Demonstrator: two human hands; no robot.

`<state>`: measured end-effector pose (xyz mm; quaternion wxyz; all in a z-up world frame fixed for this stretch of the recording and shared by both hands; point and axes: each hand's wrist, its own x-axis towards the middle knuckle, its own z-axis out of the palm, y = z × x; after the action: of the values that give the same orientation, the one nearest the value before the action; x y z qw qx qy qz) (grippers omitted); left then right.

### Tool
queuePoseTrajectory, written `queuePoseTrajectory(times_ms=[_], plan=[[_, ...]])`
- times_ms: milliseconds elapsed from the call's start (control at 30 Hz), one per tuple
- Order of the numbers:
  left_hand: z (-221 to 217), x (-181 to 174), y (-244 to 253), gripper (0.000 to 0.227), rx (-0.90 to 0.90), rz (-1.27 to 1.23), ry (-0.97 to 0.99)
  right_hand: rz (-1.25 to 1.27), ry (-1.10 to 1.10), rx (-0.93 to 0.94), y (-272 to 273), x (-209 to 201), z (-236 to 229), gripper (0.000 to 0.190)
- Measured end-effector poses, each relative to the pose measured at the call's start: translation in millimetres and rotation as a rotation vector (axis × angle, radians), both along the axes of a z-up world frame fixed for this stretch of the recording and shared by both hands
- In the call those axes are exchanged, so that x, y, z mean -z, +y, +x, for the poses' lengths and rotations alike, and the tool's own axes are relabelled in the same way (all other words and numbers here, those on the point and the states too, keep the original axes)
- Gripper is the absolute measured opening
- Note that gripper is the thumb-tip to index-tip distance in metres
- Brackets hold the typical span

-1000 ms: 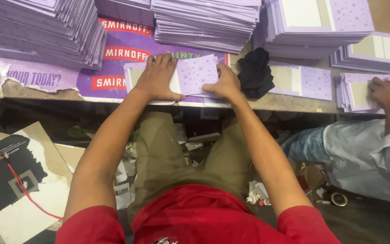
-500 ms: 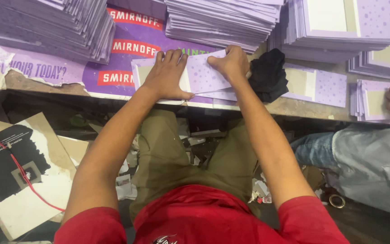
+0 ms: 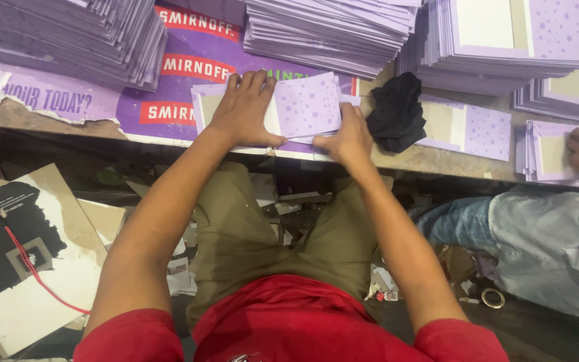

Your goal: The person repeatedly folds purple patterned paper sheets in half and places them into a growing stack on the table. The hands pick up each sheet, fold it, and set it down without using any tools.

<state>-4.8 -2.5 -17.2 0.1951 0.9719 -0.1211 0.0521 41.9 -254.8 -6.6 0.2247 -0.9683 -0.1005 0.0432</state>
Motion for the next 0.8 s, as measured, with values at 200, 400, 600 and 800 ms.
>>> queuePoseTrajectory(times_ms=[200,400,600,800], plan=[[0.9,-3.4,0.6,0.127,0.003,0.011,0.009,0.201,-0.089,-0.105,-13.0,8.3,-8.3,0.066],[-0.5,3.6,-0.9,0.124,0.067,0.047,-0.008,0.645,0.075,0.059,-8.2,7.8,-2.6,0.039],[-1.3,6.7,-0.7,0.104,0.153,0.029,-0.014,0.250,-0.282,-0.143,32.5,25.1,-32.2,0.042],[-4.9,9.7,0.0,0.103,0.134,0.004,-0.108,0.714,-0.225,0.018,26.7,60.4,-19.6,0.036]])
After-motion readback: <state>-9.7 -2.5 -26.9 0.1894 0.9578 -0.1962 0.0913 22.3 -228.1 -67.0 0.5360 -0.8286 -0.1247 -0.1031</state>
